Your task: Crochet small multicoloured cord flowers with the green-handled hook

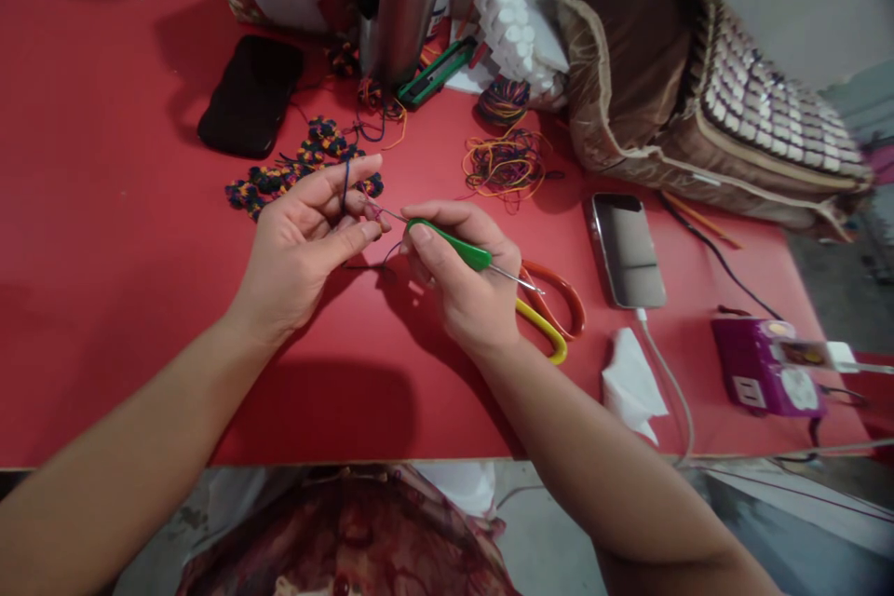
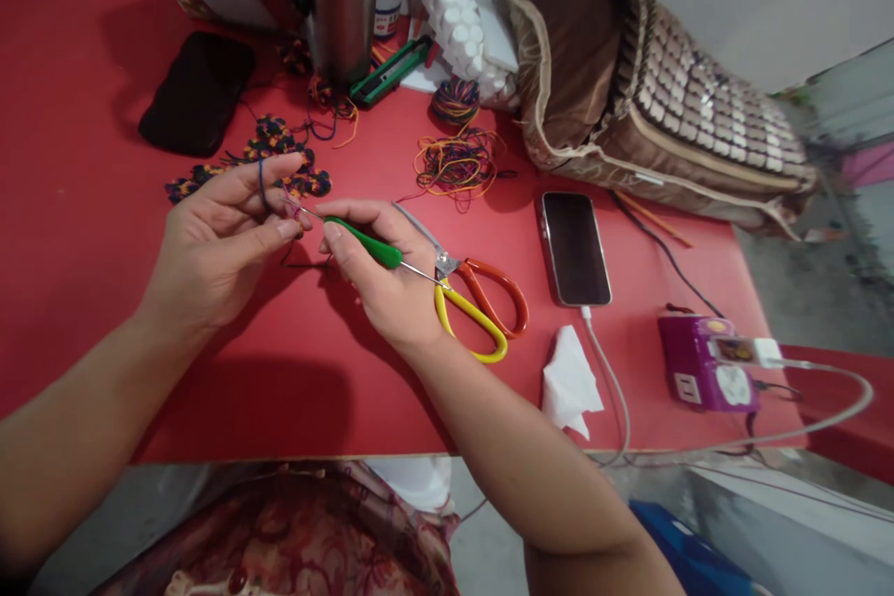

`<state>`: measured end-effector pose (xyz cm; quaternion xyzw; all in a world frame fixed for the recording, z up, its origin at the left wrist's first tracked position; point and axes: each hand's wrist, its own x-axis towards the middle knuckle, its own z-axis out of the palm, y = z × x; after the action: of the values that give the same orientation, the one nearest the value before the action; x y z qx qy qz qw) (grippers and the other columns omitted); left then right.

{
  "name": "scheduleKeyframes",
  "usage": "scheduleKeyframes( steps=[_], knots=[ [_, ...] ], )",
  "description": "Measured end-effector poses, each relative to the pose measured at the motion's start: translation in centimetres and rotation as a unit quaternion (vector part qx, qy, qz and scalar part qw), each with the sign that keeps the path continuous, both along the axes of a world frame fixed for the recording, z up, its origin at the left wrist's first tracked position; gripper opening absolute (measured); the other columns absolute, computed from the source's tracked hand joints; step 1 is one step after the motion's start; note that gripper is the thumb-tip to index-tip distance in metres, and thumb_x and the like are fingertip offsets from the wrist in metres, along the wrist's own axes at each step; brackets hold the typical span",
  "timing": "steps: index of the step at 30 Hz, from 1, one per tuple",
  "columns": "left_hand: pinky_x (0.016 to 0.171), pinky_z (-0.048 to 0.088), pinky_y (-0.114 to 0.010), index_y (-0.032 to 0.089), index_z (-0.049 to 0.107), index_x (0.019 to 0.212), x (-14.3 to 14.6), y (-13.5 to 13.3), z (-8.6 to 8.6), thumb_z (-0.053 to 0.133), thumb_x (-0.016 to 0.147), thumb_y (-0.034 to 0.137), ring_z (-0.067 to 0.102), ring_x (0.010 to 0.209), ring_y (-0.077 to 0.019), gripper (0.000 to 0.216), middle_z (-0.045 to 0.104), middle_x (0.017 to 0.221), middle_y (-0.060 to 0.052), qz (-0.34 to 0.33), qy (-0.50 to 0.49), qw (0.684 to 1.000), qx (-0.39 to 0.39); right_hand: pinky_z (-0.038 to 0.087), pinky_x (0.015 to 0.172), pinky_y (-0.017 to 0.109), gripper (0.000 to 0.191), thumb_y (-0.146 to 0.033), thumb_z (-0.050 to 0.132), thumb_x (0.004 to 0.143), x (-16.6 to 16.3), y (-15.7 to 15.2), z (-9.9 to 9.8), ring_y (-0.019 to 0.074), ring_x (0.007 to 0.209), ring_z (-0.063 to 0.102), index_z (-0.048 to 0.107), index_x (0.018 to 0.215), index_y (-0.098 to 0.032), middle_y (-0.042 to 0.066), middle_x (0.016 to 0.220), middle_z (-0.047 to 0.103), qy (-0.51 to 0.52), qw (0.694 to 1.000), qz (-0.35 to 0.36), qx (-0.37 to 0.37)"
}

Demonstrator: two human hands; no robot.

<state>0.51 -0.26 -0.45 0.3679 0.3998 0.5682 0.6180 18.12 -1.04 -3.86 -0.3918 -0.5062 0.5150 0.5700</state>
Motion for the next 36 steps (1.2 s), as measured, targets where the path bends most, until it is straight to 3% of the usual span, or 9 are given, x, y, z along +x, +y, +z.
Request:
scheduleKeyframes(
  steps=[4,8,12,25,30,36],
  knots=[
    [0.093,0.065,-0.026,0.030,0.093,0.112,0.0,0.1,0.0,0.096,0.079,0.006,0.073,0.088,-0.0143,0.041,0.075,0.088,0.002,0.009,0.005,1.000,-0.004,0.063,0.069,0.031,0.027,-0.050,0.090,0.099,-0.1,0.1,0.1,0.0138,0.068,0.070,0.086,0.115,-0.029,-0.001,0.088,0.082,0.006,1.000,-0.001,-0.006],
    [0.087,0.066,-0.030,0.035,0.091,0.121,-0.5,0.5,-1.4,0.100,0.081,0.012,0.073,0.089,-0.0176,0.047,0.077,0.089,0.002,-0.017,0.011,0.999,0.050,0.061,0.069,0.029,0.023,-0.046,0.090,0.100,-0.2,0.0,0.2,0.0122,0.068,0.069,0.087,0.115,-0.029,-0.002,0.087,0.081,0.018,1.000,-0.002,0.005],
    [0.094,0.066,-0.033,0.036,0.089,0.130,-1.0,0.9,-2.7,0.097,0.087,0.013,0.077,0.093,-0.0172,0.049,0.077,0.094,0.002,-0.038,0.018,0.995,0.087,0.059,0.067,0.028,0.017,-0.040,0.091,0.100,-0.2,-0.1,0.1,0.0104,0.065,0.066,0.088,0.114,-0.030,-0.003,0.086,0.080,0.041,0.999,0.007,0.009],
    [0.086,0.066,-0.031,0.027,0.089,0.123,-1.2,1.1,-1.7,0.095,0.080,0.007,0.075,0.080,-0.0148,0.048,0.075,0.086,0.003,-0.077,-0.071,0.994,-0.007,0.057,0.065,0.030,0.020,-0.042,0.091,0.100,-0.1,0.0,0.0,0.0112,0.063,0.064,0.087,0.115,-0.029,-0.003,0.086,0.080,0.031,0.999,0.011,0.012],
    [0.087,0.062,-0.033,0.029,0.088,0.124,-1.0,0.9,-1.9,0.096,0.083,0.009,0.073,0.086,-0.0159,0.047,0.074,0.090,0.002,-0.054,-0.035,0.998,0.029,0.058,0.066,0.032,0.026,-0.048,0.089,0.100,-0.2,-0.1,0.1,0.0128,0.064,0.064,0.086,0.118,-0.029,-0.002,0.088,0.080,0.007,1.000,0.011,0.004],
    [0.076,0.055,-0.031,0.032,0.091,0.126,-0.7,0.8,-2.2,0.103,0.081,0.015,0.066,0.081,-0.0148,0.049,0.070,0.091,0.001,-0.016,0.024,0.997,0.070,0.059,0.068,0.032,0.028,-0.049,0.089,0.100,-0.1,0.1,0.1,0.0131,0.066,0.065,0.086,0.118,-0.029,-0.002,0.089,0.079,0.003,1.000,0.008,-0.001]
  ],
)
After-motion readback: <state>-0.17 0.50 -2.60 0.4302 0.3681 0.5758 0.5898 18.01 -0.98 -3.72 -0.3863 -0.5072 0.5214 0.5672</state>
